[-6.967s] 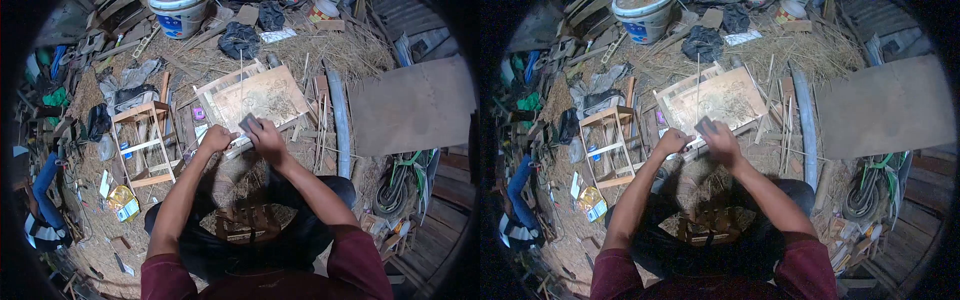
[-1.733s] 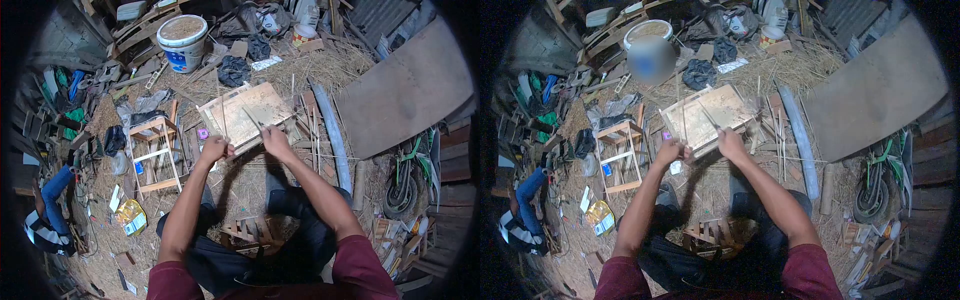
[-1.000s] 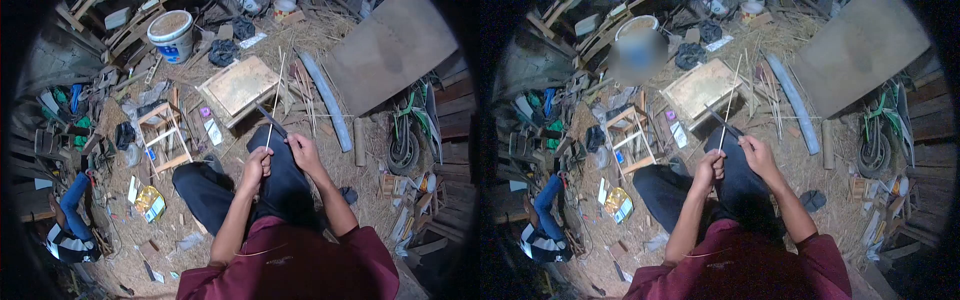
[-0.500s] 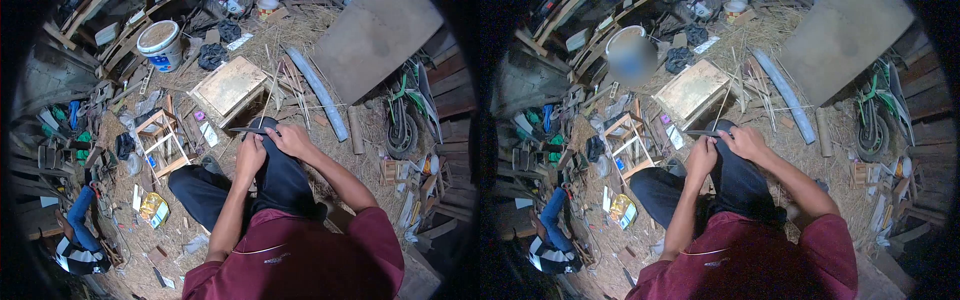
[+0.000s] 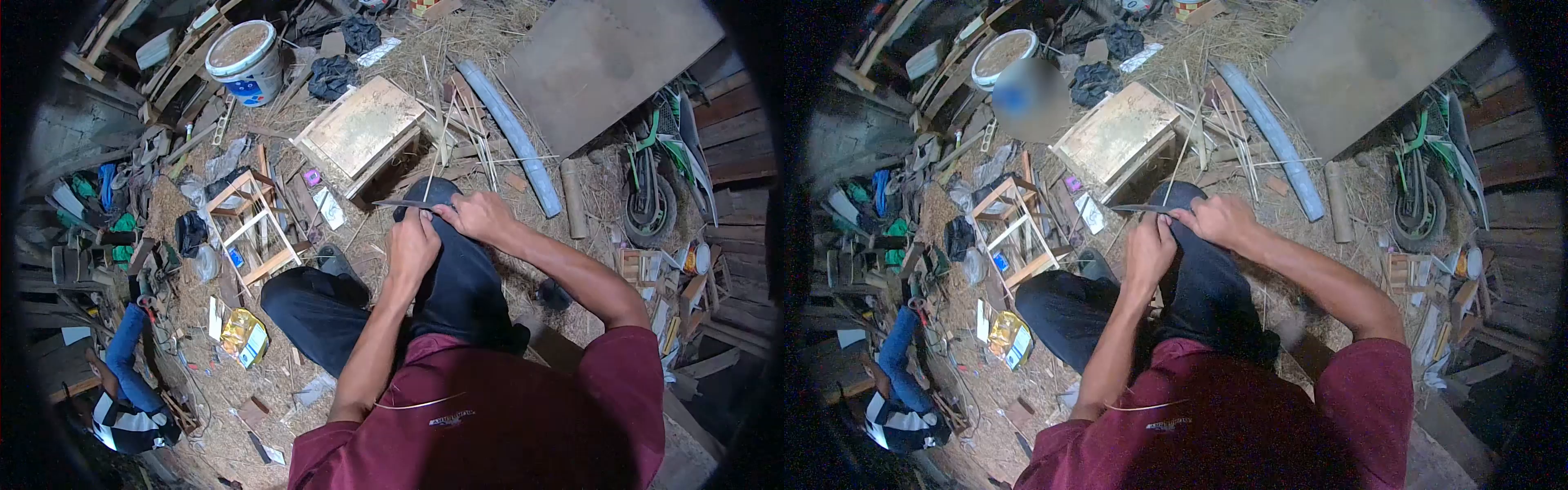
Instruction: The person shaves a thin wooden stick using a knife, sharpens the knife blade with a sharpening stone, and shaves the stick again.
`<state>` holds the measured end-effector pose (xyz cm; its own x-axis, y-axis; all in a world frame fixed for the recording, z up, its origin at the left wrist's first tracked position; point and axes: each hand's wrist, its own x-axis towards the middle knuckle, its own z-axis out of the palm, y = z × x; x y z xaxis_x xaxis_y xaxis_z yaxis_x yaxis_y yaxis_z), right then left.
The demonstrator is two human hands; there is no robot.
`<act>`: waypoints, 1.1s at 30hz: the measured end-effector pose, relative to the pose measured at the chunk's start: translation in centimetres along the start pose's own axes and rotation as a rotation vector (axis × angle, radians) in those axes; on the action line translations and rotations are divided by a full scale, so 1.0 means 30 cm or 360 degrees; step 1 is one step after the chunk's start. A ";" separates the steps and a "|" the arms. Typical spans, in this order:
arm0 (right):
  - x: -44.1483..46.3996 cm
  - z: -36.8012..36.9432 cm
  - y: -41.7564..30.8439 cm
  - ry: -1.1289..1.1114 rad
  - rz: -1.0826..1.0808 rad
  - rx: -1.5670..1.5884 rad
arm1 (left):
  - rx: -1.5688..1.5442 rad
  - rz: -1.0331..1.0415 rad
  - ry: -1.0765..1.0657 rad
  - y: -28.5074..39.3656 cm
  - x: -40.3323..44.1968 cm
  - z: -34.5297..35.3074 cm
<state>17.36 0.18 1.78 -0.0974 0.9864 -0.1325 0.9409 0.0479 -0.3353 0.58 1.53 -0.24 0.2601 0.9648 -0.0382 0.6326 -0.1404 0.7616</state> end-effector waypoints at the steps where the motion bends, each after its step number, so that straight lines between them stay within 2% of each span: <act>1: -0.004 0.004 -0.001 0.0022 -0.0012 -0.0036 | -0.0015 0.0001 -0.0011 0.006 -0.010 -0.006; 3: -0.011 0.013 -0.004 0.0069 -0.0030 -0.0109 | -0.0030 0.0034 -0.0023 -0.004 -0.026 -0.001; 6: -0.001 0.038 0.016 0.0139 0.0119 -0.0127 | -0.0016 0.0154 -0.0028 -0.018 -0.055 -0.001; 10: 0.027 0.006 0.097 0.0158 0.0225 -0.0083 | -0.0127 0.0005 -0.0124 -0.042 -0.192 -0.034; 14: -0.016 -0.030 0.040 0.0074 0.0038 -0.0073 | -0.0099 0.0139 0.0015 -0.018 -0.074 0.013; 16: -0.023 0.005 0.042 0.0148 0.0035 -0.0078 | -0.0061 0.0161 0.0010 -0.009 0.027 0.054; 20: -0.022 0.002 0.062 0.0149 0.0126 -0.0145 | 0.0017 0.0168 -0.0164 0.007 -0.017 0.025; 23: -0.029 0.024 0.084 0.0163 0.0164 -0.0145 | -0.0211 0.0173 -0.0119 -0.023 -0.104 0.028; 24: -0.030 0.024 0.085 0.0155 0.0161 -0.0151 | -0.0157 0.0064 -0.0191 -0.007 -0.109 0.008; 28: -0.021 0.032 0.069 0.0128 0.0016 -0.0151 | -0.0065 0.0162 -0.0038 0.001 -0.022 0.037; 31: -0.017 0.032 0.056 0.0165 -0.0019 -0.0119 | -0.0012 0.0046 -0.0066 0.012 0.014 0.034; 33: -0.019 0.020 0.039 0.0170 0.0060 -0.0147 | -0.0079 0.0097 -0.0114 -0.025 -0.043 0.019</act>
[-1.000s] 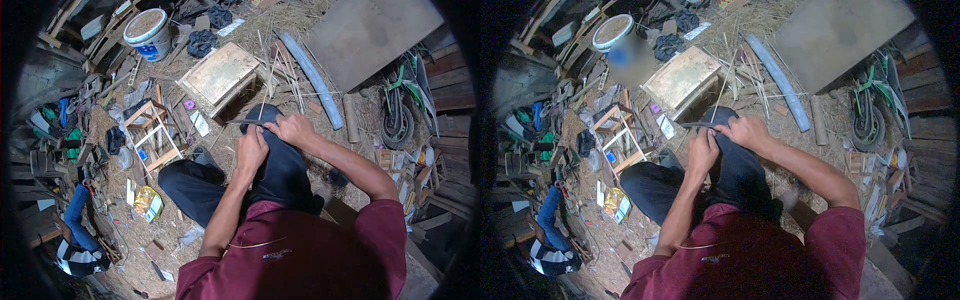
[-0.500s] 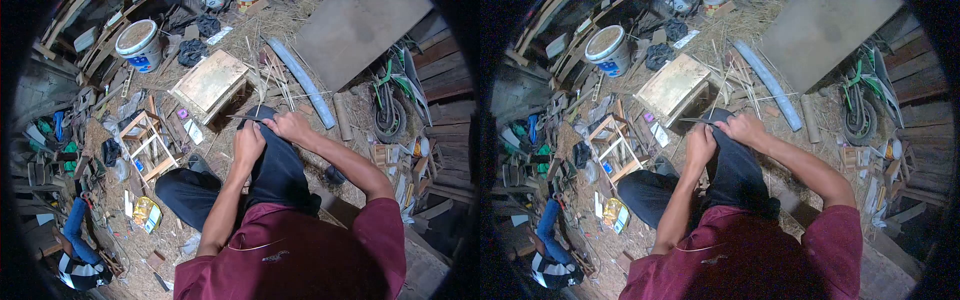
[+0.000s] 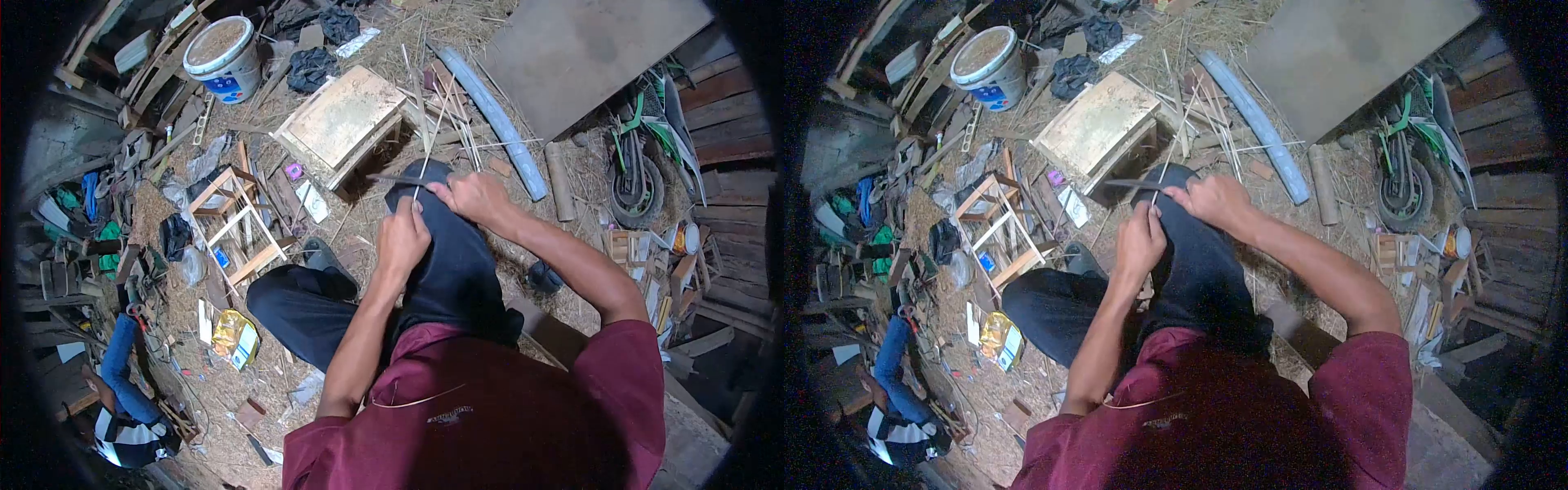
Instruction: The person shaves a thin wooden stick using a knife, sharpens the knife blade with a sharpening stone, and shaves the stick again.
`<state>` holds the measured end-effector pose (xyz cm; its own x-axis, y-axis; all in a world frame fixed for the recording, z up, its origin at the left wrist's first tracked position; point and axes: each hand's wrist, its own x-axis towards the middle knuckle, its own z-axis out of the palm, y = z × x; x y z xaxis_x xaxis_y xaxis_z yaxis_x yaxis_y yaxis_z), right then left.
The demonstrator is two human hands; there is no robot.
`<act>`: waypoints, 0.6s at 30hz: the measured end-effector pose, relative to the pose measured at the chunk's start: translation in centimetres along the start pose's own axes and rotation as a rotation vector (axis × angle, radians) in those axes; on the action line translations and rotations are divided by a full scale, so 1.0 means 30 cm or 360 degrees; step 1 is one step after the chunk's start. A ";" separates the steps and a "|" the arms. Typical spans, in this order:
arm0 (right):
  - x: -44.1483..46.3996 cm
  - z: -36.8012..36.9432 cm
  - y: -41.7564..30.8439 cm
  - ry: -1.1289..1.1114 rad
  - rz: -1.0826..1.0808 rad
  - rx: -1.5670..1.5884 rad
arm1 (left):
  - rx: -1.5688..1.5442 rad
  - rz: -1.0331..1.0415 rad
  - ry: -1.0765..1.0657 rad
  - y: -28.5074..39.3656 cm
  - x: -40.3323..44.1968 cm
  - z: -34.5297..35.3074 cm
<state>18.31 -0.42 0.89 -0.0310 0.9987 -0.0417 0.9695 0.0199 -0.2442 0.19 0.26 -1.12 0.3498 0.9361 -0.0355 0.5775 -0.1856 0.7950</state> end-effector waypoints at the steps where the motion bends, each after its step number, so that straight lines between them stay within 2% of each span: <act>1: 0.005 -0.011 0.000 0.0008 0.0041 -0.0018 | -0.0031 0.0013 -0.0009 -0.002 -0.052 -0.015; 6: 0.029 0.016 0.055 -0.0014 0.0074 0.0005 | -0.0052 -0.0107 -0.0069 -0.047 -0.236 -0.086; 11: 0.018 -0.006 -0.011 -0.0087 -0.0090 0.0021 | 0.0042 -0.0006 0.0089 -0.003 -0.015 -0.043; 13: 0.017 0.027 -0.005 0.0015 -0.0103 0.0082 | 0.0093 -0.0014 0.0148 0.006 0.082 -0.011; 18: -0.012 0.020 -0.022 0.0123 -0.0145 0.0028 | -0.0225 -0.0020 0.0056 -0.032 0.001 -0.019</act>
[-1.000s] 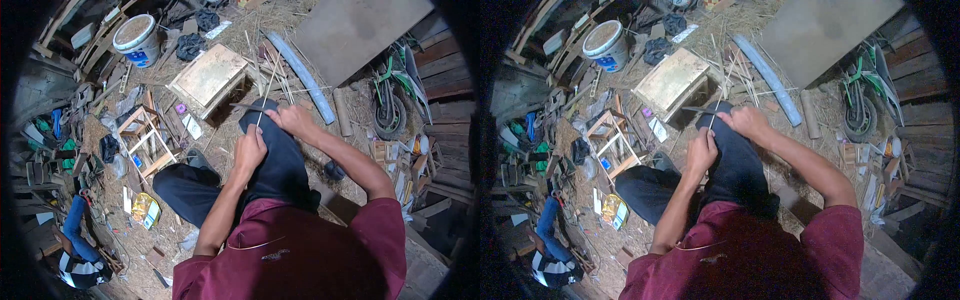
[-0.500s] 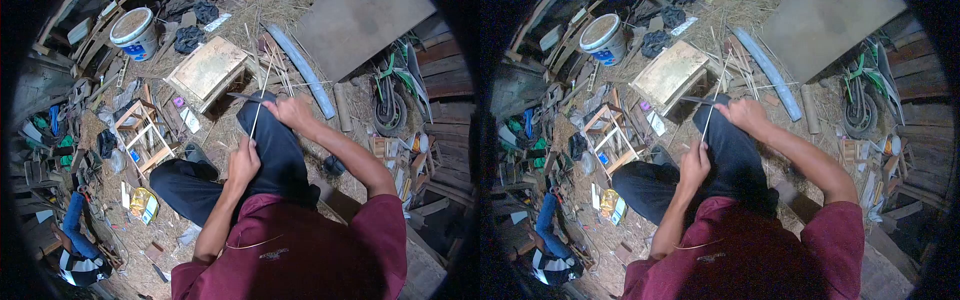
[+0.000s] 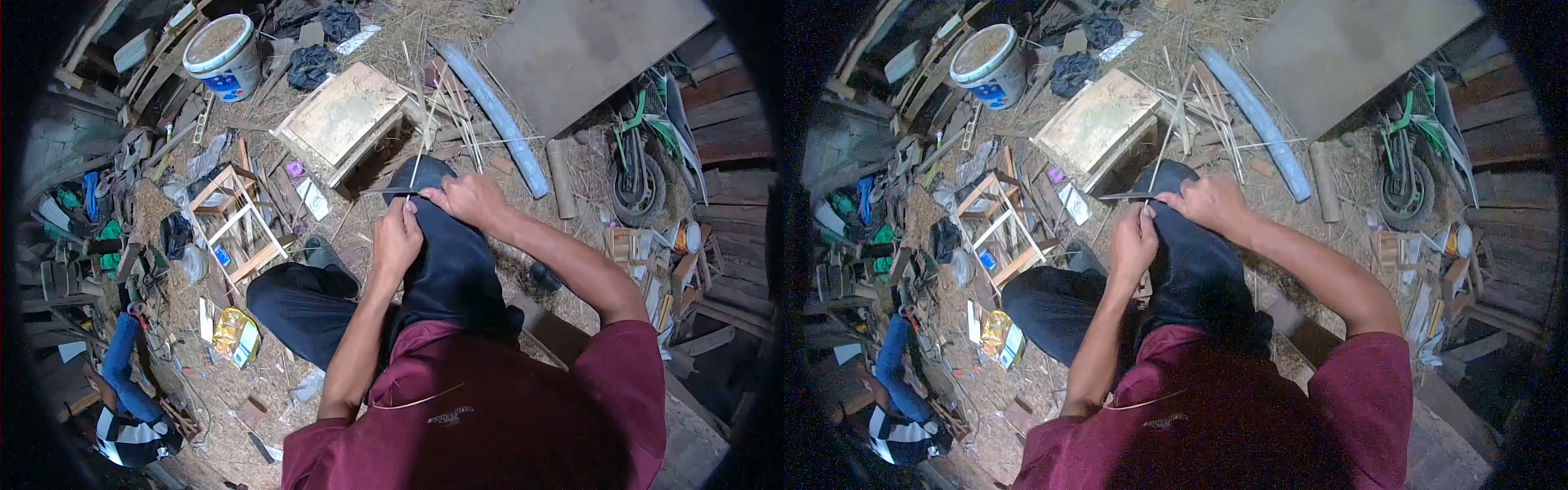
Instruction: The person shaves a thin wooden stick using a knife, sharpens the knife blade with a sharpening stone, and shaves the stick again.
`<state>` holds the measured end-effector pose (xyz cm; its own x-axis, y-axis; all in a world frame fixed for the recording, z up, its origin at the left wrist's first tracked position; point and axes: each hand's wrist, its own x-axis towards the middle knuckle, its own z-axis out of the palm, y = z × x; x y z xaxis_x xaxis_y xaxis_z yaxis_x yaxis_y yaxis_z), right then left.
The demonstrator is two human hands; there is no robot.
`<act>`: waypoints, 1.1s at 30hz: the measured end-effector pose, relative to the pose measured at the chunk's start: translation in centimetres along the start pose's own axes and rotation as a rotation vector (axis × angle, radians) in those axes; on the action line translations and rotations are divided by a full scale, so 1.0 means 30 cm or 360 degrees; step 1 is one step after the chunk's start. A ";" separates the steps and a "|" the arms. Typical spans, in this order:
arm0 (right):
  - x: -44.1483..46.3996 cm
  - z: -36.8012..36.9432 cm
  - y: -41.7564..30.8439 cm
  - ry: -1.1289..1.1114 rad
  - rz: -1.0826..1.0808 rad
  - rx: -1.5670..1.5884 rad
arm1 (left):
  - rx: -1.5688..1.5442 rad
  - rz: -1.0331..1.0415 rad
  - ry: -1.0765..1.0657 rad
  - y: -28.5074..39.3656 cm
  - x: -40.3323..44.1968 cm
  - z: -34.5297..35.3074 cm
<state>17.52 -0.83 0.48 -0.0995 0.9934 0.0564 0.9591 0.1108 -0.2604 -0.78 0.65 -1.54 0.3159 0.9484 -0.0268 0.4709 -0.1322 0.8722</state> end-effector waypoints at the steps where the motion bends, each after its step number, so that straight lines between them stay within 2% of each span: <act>1: -0.001 -0.002 -0.011 -0.0040 0.0019 -0.0019 | -0.0018 -0.0062 -0.0004 0.008 -0.014 -0.005; 3: 0.003 -0.003 -0.035 -0.0118 0.0050 -0.0065 | 0.0002 -0.0116 -0.0005 0.022 -0.028 -0.018; 9: 0.014 0.024 -0.030 -0.0045 -0.0018 -0.0104 | 0.0148 -0.0004 0.0074 -0.013 -0.043 -0.016; 15: 0.021 0.031 -0.009 -0.0072 -0.0052 -0.0144 | 0.0229 -0.0141 -0.0007 0.010 -0.048 -0.024; 21: 0.031 0.025 0.030 -0.0144 -0.0058 -0.0164 | 0.0120 -0.0050 0.0003 0.025 -0.040 -0.020; 24: 0.044 0.022 0.037 -0.0186 0.0266 -0.0120 | 0.0189 -0.0070 -0.0047 0.030 -0.047 -0.036; 27: 0.086 -0.018 0.121 -0.0059 0.0445 -0.0141 | 0.0102 -0.0159 -0.0095 0.024 -0.213 -0.085; 31: 0.063 -0.051 0.105 -0.0159 0.0455 -0.0188 | 0.0005 -0.0299 -0.0124 -0.011 -0.218 -0.089; 33: 0.039 -0.045 0.088 0.0061 0.0365 -0.0030 | -0.0078 -0.0255 -0.0133 -0.009 -0.167 -0.076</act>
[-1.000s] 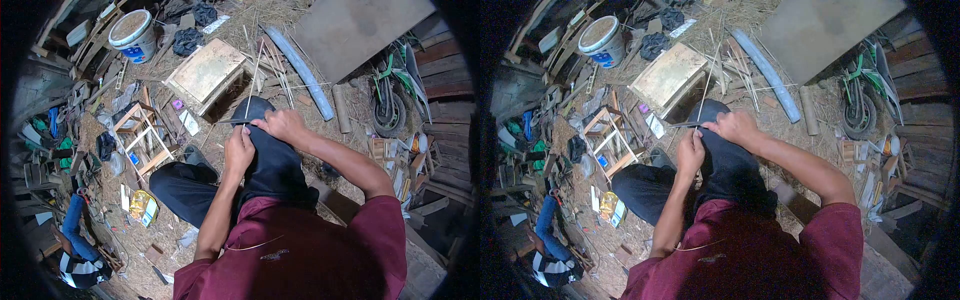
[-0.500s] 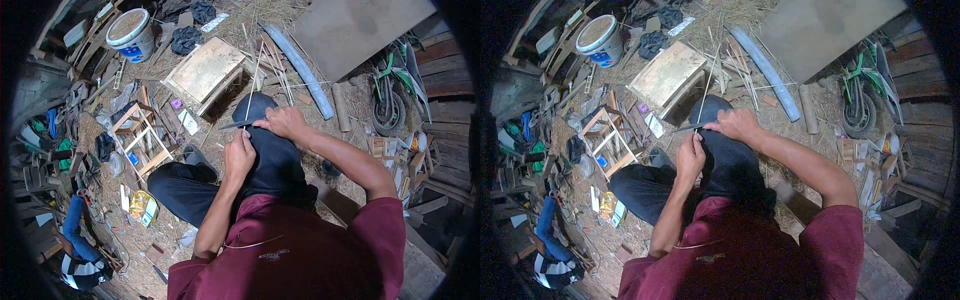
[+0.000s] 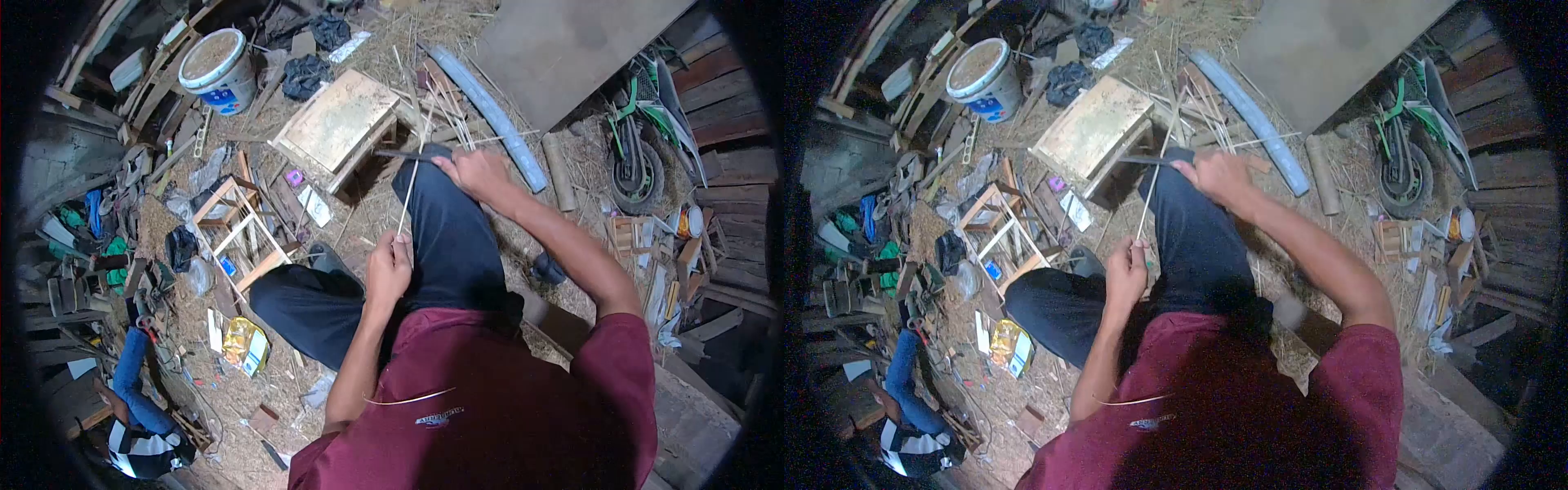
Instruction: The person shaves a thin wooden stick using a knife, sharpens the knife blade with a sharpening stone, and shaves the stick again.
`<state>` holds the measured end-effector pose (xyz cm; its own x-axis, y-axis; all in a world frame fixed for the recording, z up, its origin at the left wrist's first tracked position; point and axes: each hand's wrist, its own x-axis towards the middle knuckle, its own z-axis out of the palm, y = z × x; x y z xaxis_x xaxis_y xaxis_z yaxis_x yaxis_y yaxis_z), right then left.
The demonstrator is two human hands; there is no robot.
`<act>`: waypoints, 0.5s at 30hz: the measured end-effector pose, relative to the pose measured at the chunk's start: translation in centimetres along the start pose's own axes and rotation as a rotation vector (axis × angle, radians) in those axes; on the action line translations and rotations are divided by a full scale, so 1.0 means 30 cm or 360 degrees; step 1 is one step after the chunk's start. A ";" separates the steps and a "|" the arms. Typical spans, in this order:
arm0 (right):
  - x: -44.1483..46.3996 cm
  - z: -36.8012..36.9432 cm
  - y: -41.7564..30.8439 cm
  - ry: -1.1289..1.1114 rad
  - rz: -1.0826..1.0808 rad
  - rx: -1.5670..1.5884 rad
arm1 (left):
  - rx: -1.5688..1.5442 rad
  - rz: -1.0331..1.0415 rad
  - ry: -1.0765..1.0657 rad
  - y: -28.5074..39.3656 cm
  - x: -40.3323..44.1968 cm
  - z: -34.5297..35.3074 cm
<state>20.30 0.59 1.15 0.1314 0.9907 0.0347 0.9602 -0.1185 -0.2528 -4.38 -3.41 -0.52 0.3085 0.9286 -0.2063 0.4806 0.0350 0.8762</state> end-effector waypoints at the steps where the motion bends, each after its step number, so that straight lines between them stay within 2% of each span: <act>1: -0.006 0.019 -0.002 0.0099 -0.0055 0.0096 | -0.0037 0.0020 -0.0001 0.037 0.028 -0.011; 2: -0.007 0.058 0.015 0.0195 -0.0070 0.0412 | -0.0048 -0.0154 -0.0084 0.085 0.043 -0.031; 6: 0.008 0.089 0.024 0.0523 -0.0080 0.0602 | -0.0239 0.0101 0.0038 0.013 0.131 0.015; 9: -0.012 0.067 -0.038 0.0255 0.0005 0.0638 | -0.0165 -0.0032 -0.0066 0.037 0.192 0.035; 10: -0.010 0.087 -0.043 0.0125 -0.0019 0.0464 | -0.0044 0.0004 0.0009 0.052 0.204 0.043; 13: -0.004 0.127 -0.082 -0.0139 0.0118 0.0360 | 0.0312 0.0092 0.0250 0.100 0.218 0.056; 15: 0.002 0.129 -0.099 -0.0140 0.0127 0.0356 | 0.0355 0.0141 0.0266 0.103 0.208 0.055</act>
<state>16.51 1.25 -1.85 0.1730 0.9820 -0.0760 0.8679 -0.1885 -0.4597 0.39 1.90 0.19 0.2268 0.9730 -0.0427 0.6321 -0.1137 0.7665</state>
